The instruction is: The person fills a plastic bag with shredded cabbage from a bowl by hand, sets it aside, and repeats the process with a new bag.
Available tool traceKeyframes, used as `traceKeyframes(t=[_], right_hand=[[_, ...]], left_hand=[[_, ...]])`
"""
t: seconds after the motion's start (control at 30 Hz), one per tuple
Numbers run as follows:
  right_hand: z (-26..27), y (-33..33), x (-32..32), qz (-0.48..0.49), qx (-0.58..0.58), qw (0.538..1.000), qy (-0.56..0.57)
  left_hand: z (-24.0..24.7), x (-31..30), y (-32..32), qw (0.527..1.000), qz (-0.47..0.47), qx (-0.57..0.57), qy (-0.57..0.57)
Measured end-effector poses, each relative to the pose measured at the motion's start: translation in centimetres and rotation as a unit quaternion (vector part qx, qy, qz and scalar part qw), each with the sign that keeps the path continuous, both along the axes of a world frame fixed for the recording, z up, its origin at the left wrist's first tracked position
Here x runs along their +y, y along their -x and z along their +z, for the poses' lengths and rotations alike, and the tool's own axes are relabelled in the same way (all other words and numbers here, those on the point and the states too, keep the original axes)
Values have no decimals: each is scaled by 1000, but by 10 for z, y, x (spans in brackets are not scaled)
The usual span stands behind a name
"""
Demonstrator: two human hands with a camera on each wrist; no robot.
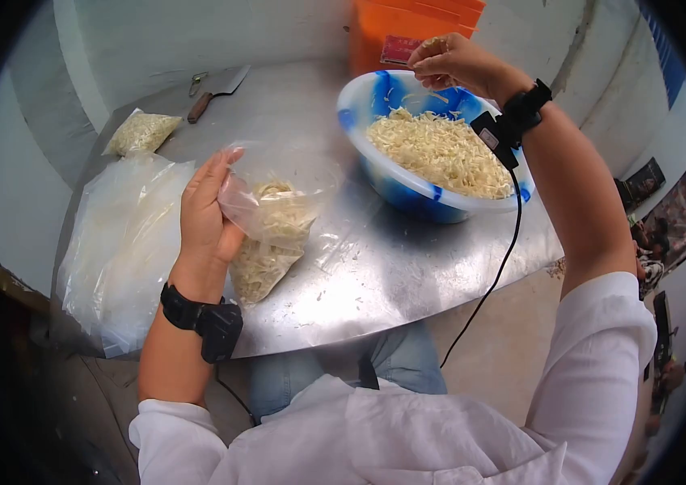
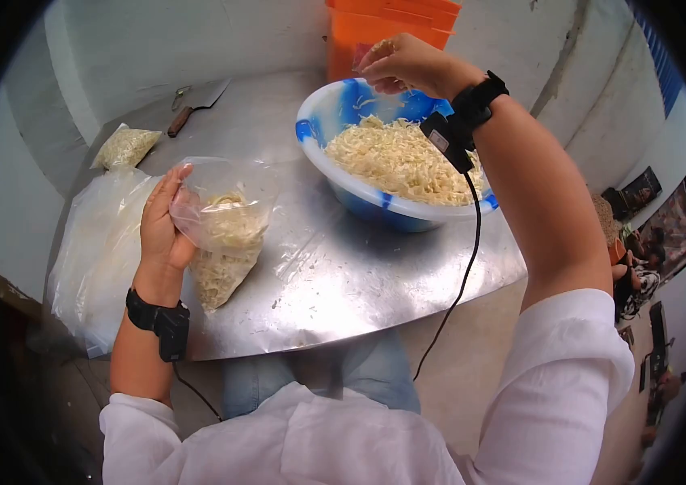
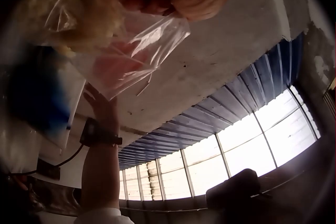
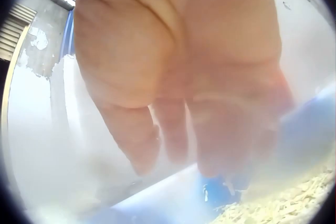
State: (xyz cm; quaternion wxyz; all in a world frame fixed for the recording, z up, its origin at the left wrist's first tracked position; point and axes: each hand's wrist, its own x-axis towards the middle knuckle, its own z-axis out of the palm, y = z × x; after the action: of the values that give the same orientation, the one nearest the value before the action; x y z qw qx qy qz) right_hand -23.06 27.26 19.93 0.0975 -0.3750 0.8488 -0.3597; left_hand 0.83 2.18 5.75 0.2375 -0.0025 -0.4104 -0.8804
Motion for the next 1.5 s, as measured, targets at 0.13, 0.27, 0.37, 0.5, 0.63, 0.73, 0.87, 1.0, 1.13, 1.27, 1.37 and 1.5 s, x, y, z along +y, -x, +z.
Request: traceKeyframes(t=[0.13, 0.27, 0.37, 0.5, 0.63, 0.73, 0.87, 1.0, 1.13, 1.27, 1.37, 1.5], right_hand=[[-22, 25, 9, -35, 30, 969, -245], [-31, 46, -6, -70, -54, 941, -326], [-42, 67, -16, -90, -82, 930, -347], [-70, 104, -29, -80, -37, 902, -423], [-97, 116, -50, -102, -104, 895, -422], [-103, 101, -67, -94, -140, 884, -437], [-99, 58, -84, 27, -141, 895, -421], [-110, 53, -75, 91, -106, 913, -383], [-101, 21, -61, 185, -27, 901, -391], [-83, -7, -29, 178, 34, 909, -375], [-74, -11, 5, 152, 72, 902, -398], [-50, -23, 30, 103, 3, 900, -424]], left_hand=[[-5, 10, -7, 999, 22, -6, -34], [-4, 10, -14, 999, 30, -15, -34], [-8, 11, -18, 998, 40, -8, -39], [-11, 15, -19, 997, 70, -16, -41], [-18, 14, -20, 998, 47, 9, -38], [-17, 15, -20, 1000, 6, 20, -21], [-15, 18, -20, 999, 30, 0, -35], [-15, 16, -20, 1000, 19, -4, -24], [-15, 15, -17, 1000, 7, 1, -29], [-14, 13, -16, 999, 13, 5, -36], [-15, 14, -15, 999, 15, 0, -39], [-17, 15, -11, 998, 38, 0, -42]])
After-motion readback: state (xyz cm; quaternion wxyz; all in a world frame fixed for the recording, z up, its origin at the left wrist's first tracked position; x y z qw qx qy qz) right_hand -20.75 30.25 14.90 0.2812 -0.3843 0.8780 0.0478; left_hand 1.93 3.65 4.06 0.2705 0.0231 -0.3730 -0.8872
